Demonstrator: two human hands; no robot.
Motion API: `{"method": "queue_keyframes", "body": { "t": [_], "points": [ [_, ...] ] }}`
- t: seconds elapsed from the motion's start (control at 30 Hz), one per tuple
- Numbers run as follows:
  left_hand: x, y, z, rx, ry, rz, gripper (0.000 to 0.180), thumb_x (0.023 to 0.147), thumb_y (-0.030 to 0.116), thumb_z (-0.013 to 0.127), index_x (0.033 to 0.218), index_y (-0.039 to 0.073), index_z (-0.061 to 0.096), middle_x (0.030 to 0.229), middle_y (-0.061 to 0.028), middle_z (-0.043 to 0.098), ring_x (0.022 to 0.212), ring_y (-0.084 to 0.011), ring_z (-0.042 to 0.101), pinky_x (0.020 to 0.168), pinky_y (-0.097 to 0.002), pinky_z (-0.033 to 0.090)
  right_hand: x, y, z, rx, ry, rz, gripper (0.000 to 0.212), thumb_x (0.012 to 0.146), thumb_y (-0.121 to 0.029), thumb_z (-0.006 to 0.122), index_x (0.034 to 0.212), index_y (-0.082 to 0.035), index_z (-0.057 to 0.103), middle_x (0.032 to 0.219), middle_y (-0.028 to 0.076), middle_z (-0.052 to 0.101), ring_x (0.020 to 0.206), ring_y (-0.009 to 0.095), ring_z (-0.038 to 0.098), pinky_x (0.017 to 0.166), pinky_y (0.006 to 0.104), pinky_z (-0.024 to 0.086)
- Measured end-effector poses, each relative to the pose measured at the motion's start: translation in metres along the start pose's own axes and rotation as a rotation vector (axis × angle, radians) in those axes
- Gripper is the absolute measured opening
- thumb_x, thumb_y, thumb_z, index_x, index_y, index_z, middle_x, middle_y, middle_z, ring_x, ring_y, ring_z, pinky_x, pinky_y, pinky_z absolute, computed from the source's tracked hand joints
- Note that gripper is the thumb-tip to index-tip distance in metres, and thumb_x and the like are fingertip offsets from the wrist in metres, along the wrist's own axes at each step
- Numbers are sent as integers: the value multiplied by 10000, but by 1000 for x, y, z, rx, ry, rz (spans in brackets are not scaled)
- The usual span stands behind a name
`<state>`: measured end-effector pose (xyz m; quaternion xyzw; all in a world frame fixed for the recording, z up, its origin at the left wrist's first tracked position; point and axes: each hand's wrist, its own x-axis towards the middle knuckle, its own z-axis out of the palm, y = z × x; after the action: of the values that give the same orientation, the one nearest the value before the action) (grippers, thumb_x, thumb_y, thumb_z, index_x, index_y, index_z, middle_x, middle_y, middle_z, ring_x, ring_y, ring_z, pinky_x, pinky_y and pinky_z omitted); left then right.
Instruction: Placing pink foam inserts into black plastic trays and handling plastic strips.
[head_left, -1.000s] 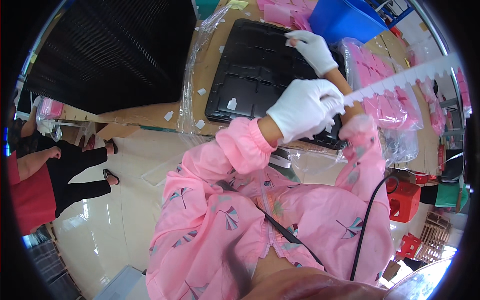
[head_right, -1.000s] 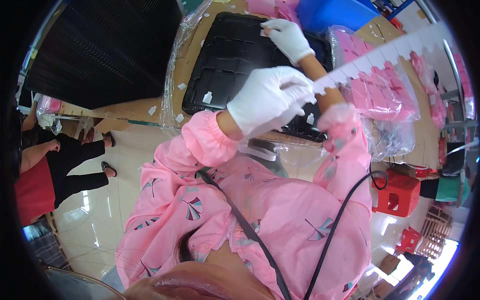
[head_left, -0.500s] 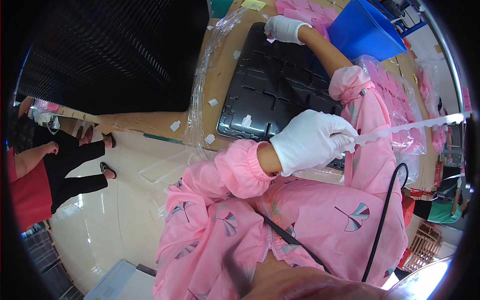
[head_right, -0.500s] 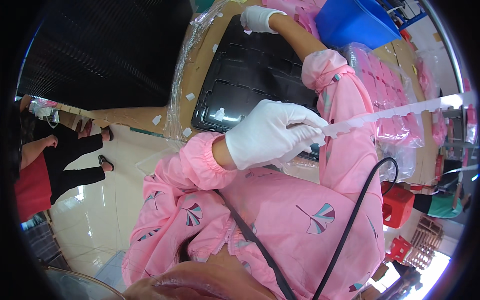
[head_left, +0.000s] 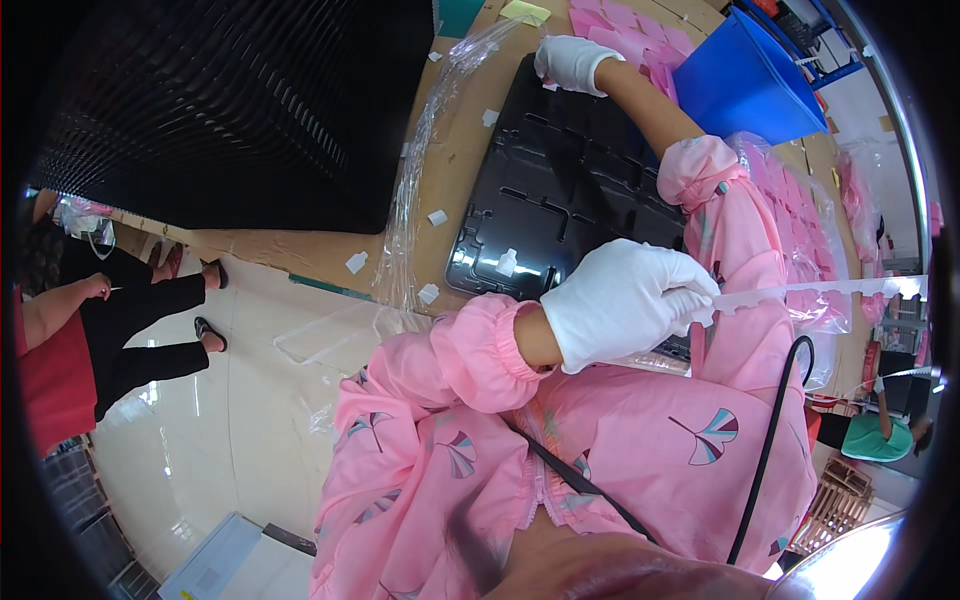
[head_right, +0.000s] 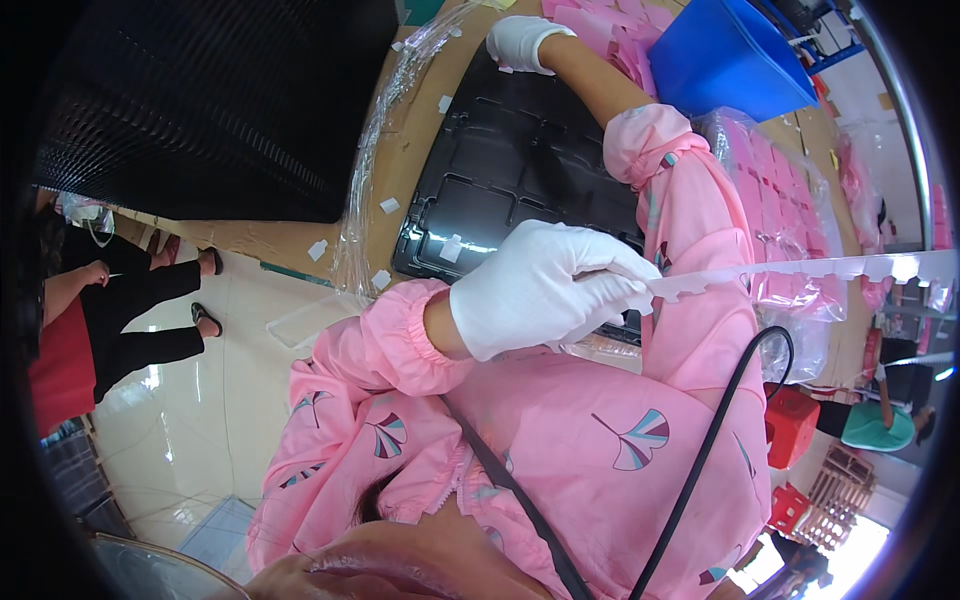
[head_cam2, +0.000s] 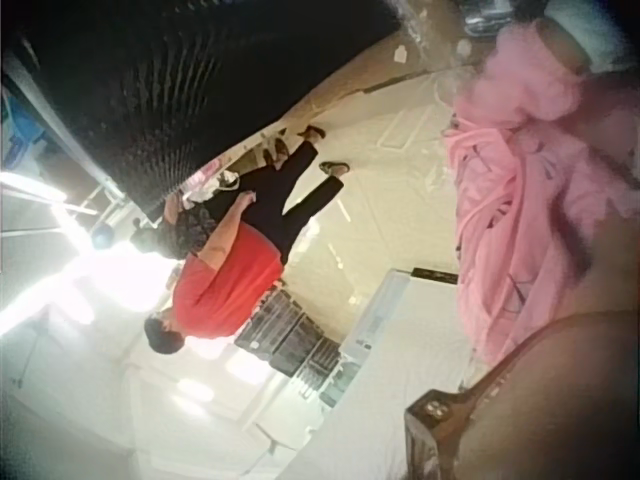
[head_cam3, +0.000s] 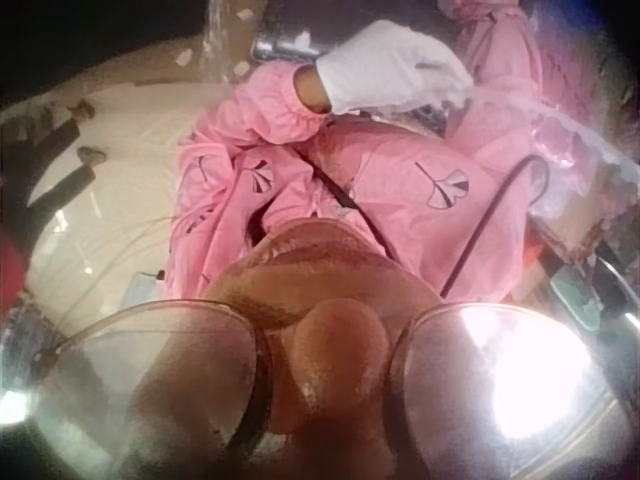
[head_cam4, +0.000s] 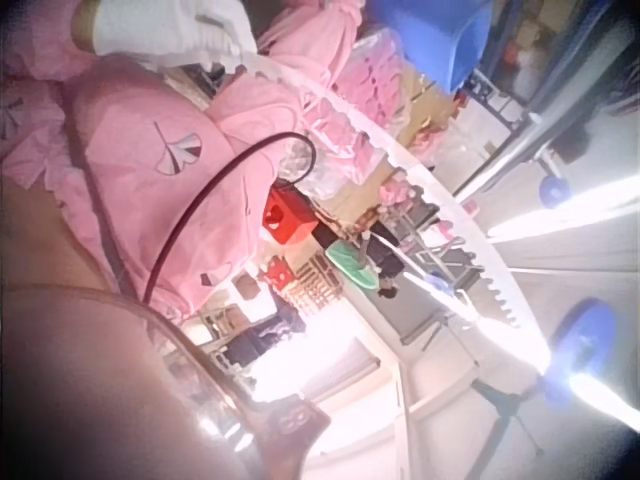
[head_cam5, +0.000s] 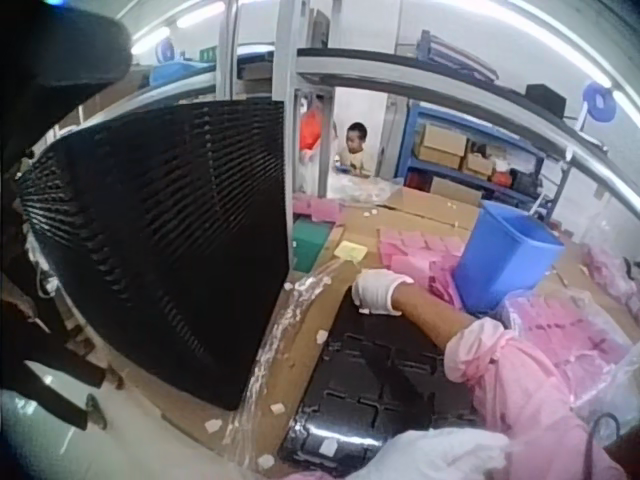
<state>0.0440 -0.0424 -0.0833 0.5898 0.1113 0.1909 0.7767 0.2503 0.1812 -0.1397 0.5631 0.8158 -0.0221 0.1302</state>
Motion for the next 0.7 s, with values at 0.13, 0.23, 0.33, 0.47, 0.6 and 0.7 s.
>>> {"method": "queue_keyframes", "body": {
  "t": [0.13, 0.23, 0.33, 0.47, 0.6, 0.7],
  "points": [
    [-2, 6, -1, -15, -10, -44, 152, 896, 129, 595, 990, 47, 681, 770, -20, 666, 582, -30, 546, 463, -206, 435, -6, -10, -5, 55, -34, 176, 168, 749, -197, 657, 841, -58, 677, 738, 126, 641, 726, 293, 641, 651, 390, 499],
    [-2, 8, 4, 2, -37, -27, 151, 894, 132, 598, 989, 50, 682, 766, -21, 666, 588, -34, 553, 466, -207, 440, -18, 2, 4, 24, 29, 197, 187, 758, -211, 658, 868, -61, 678, 780, 132, 649, 753, 308, 644, 671, 399, 504],
    [-1, 5, 8, 14, -20, 5, 153, 893, 136, 601, 986, 45, 681, 779, -27, 671, 609, -41, 567, 506, -204, 460, -19, -5, 2, -18, 171, 213, 232, 768, -216, 651, 951, -74, 673, 885, 150, 656, 821, 323, 641, 720, 410, 504],
    [-1, -1, 10, 50, 54, 30, 162, 889, 139, 610, 984, 26, 675, 802, -37, 676, 647, -55, 593, 565, -206, 483, -34, -11, 18, 180, 585, 260, 322, 768, -238, 657, 1043, -70, 646, 1007, 179, 631, 937, 323, 617, 793, 412, 489],
    [13, 8, 31, 24, -5, 15, 110, 875, 105, 609, 909, 18, 668, 786, -33, 668, 611, -60, 585, 526, -206, 469, -166, 8, 44, 633, 985, 442, 259, 871, -125, 595, 1089, 14, 610, 994, 132, 665, 877, 185, 645, 787, 275, 492],
    [22, 13, 32, 143, 122, -54, 120, 874, 123, 608, 897, 17, 660, 776, -29, 663, 578, -59, 574, 490, -208, 462, -229, -17, 58, 1115, 1133, 471, 278, 908, -134, 573, 1130, 33, 595, 1023, 99, 666, 877, 138, 635, 777, 241, 491]
  ]
}}
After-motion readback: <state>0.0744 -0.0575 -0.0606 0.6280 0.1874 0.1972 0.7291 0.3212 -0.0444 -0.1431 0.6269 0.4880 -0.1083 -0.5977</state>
